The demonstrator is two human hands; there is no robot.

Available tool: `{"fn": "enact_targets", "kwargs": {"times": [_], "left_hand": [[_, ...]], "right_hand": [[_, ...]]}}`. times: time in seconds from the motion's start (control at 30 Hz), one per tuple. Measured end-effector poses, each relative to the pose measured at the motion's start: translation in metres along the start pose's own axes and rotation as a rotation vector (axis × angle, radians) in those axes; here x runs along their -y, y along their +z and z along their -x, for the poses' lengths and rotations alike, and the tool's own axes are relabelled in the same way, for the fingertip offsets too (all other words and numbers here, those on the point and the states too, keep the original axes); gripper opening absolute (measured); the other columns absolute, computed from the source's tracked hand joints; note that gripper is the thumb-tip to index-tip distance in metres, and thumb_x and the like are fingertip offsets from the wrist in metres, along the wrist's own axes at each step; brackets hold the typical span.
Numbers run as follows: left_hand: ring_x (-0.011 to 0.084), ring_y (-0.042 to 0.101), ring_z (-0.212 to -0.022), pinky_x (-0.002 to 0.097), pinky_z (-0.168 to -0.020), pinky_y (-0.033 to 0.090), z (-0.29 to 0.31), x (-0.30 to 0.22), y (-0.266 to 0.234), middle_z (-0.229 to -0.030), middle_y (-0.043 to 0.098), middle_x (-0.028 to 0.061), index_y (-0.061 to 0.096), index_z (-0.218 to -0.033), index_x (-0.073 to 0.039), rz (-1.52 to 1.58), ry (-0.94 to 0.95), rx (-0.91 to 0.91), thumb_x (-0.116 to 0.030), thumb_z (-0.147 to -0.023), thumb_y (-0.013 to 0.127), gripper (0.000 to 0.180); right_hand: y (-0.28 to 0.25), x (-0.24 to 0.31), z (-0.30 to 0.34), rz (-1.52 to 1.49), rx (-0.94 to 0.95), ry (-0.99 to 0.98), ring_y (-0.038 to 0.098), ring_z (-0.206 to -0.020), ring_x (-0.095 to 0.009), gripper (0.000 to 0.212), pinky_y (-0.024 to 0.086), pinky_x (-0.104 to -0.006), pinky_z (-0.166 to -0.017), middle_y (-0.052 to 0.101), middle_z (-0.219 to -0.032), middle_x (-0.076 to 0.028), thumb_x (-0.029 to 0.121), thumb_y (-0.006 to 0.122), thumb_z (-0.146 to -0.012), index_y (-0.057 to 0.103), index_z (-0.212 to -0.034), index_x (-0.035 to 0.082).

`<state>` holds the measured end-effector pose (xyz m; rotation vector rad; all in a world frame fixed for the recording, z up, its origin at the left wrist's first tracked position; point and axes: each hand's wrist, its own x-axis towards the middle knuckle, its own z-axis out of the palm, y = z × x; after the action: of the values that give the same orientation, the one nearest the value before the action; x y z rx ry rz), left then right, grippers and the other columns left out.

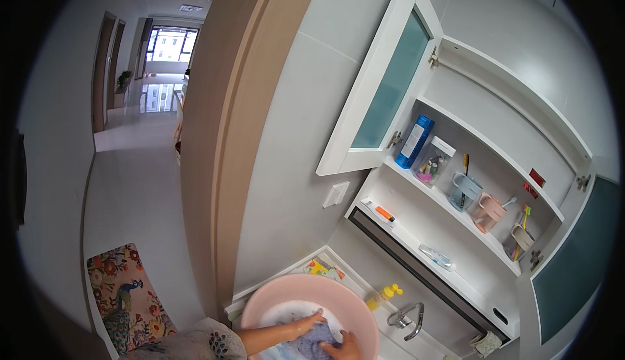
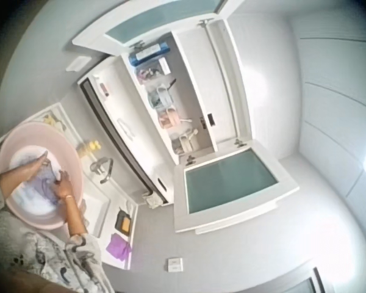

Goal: The person hand washes a small purple garment in a pink basin filled with soapy water. They repeatedly submerge, agitate, and wring the item in the sink area.

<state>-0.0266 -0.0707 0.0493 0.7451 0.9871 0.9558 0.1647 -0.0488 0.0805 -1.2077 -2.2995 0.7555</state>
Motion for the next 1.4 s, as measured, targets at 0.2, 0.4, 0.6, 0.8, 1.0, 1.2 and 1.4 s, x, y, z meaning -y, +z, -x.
{"fn": "enact_targets", "kwargs": {"times": [0.2, 0.4, 0.6, 0.8, 1.0, 1.2, 1.4], "left_hand": [[0.0194, 0.052, -0.091, 0.0279, -0.083, 0.04, 0.027, -0.026, 0.037, -0.104, 0.054, 0.0101, 0.044, -0.111, 0.0, -0.349, 0.284, -0.144, -0.042, -0.079, 0.06, 0.056], [0.0117, 0.054, -0.072, 0.0258, -0.067, 0.043, -0.026, 0.023, -0.009, -0.08, 0.059, 0.0046, 0.055, -0.095, 0.002, -0.353, 0.427, 0.315, -0.033, -0.076, 0.066, 0.041], [0.0115, 0.05, -0.067, 0.0276, -0.064, 0.041, -0.01, -0.015, -0.016, -0.07, 0.055, 0.0016, 0.055, -0.092, -0.001, -0.327, 0.539, -0.059, -0.028, -0.081, 0.058, 0.029], [0.0138, 0.049, -0.079, 0.0275, -0.071, 0.04, -0.019, -0.017, 0.024, -0.084, 0.055, 0.0055, 0.054, -0.092, 0.0, -0.146, 0.27, -0.447, -0.028, -0.085, 0.051, 0.029], [0.0164, 0.049, -0.096, 0.0312, -0.084, 0.038, -0.02, 0.034, 0.05, -0.102, 0.057, 0.0094, 0.056, -0.104, -0.001, 0.038, 0.165, -0.285, -0.034, -0.088, 0.042, 0.04], [0.0172, 0.05, -0.069, 0.0313, -0.069, 0.043, -0.019, 0.014, 0.004, -0.078, 0.054, 0.0036, 0.053, -0.08, -0.005, 0.391, 0.061, 0.004, -0.033, -0.088, 0.045, 0.03], [0.0116, 0.052, -0.081, 0.0262, -0.075, 0.041, 0.011, -0.035, -0.006, -0.087, 0.058, 0.0045, 0.059, -0.087, -0.005, 0.25, -0.028, 0.036, -0.042, -0.086, 0.048, 0.038]], "right_hand": [[0.01, 0.058, -0.006, -0.129, -0.166, -0.19, 0.058, -0.077, -0.018, 0.057, 0.047, -0.0275, -0.064, 0.058, -0.087, -0.014, 0.022, 0.072, -0.067, 0.046, -0.11, -0.005], [-0.014, 0.043, -0.013, 0.141, -0.029, -0.169, 0.058, -0.066, -0.025, 0.034, 0.046, -0.0355, -0.064, 0.06, -0.074, -0.017, 0.026, 0.042, -0.089, 0.059, -0.083, -0.003], [-0.024, 0.026, -0.013, -0.707, -0.484, 0.067, 0.051, -0.072, -0.016, 0.028, 0.043, -0.029, -0.065, 0.06, -0.087, -0.006, 0.023, 0.043, -0.089, 0.06, -0.101, 0.004], [0.014, 0.132, 0.005, -0.407, -0.425, -0.072, 0.052, -0.062, -0.02, 0.024, 0.043, -0.0297, -0.06, 0.058, -0.072, -0.012, 0.02, 0.044, -0.085, 0.059, -0.08, 0.001], [0.04, 0.008, -0.041, -0.252, -0.53, 0.179, 0.052, -0.058, -0.012, 0.024, 0.041, -0.0273, -0.051, 0.057, -0.065, -0.009, 0.018, 0.066, -0.073, 0.054, -0.076, -0.002], [0.022, 0.125, -0.003, -0.282, -0.528, -0.163, 0.058, -0.056, -0.027, 0.022, 0.046, -0.0366, -0.056, 0.057, -0.061, -0.014, 0.021, 0.067, -0.072, 0.057, -0.073, 0.001], [0.016, 0.063, -0.02, -0.268, -0.196, 0.075, 0.054, -0.062, -0.017, 0.033, 0.045, -0.031, -0.061, 0.058, -0.065, -0.009, 0.026, 0.068, -0.074, 0.059, -0.089, -0.001]]}}
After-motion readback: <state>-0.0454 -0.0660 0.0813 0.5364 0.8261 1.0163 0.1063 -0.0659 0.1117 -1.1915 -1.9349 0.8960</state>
